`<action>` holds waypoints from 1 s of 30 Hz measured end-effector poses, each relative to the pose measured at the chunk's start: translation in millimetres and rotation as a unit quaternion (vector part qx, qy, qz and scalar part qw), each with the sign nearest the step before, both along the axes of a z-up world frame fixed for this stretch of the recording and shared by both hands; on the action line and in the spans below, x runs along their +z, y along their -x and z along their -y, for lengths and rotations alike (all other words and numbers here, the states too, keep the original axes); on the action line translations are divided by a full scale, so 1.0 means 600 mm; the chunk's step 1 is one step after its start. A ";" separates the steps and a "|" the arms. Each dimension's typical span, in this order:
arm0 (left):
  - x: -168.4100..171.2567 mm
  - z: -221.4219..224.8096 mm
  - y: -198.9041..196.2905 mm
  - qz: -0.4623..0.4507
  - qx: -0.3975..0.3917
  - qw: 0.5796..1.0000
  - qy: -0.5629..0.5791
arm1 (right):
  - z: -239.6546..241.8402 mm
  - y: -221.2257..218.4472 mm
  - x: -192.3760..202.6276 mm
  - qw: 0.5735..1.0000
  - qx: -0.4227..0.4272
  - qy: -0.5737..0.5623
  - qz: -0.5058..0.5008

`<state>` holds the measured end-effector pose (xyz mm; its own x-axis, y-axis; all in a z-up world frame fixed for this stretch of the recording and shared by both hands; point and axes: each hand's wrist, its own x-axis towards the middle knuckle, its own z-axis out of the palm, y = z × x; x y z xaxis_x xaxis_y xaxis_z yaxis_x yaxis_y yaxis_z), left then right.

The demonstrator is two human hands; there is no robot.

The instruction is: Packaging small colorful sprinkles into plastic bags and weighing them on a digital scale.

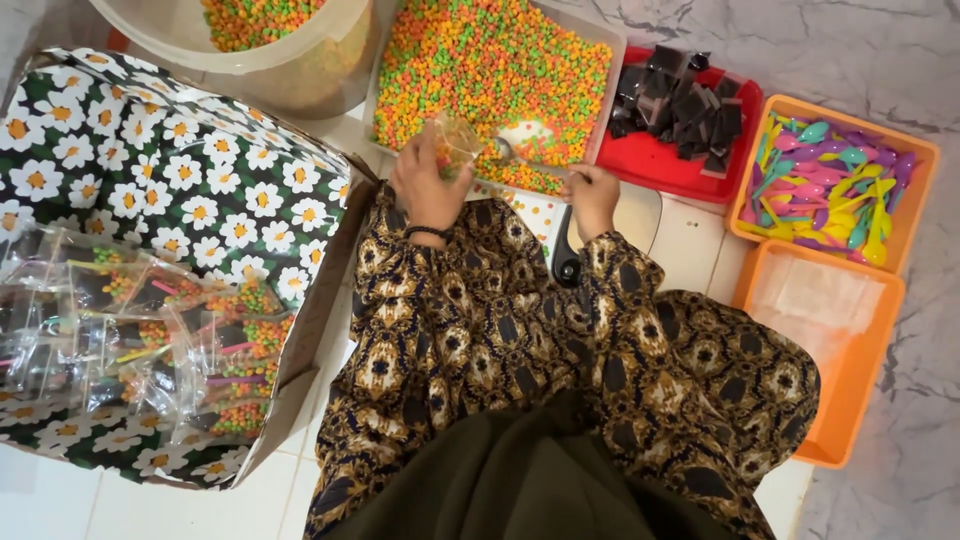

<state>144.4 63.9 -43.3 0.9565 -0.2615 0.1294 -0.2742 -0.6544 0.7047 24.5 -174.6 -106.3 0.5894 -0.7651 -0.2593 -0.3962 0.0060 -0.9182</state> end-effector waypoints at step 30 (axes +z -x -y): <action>0.048 0.007 0.022 0.031 -0.067 0.990 0.118 | 0.023 0.041 -0.057 0.988 -0.109 -0.089 0.058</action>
<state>131.1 59.6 -14.5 0.9033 -0.3414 0.2598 -0.3955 -0.4279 0.8127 0.2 -188.2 -140.5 0.4503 -0.8252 -0.3410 -0.2593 0.2446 -0.9343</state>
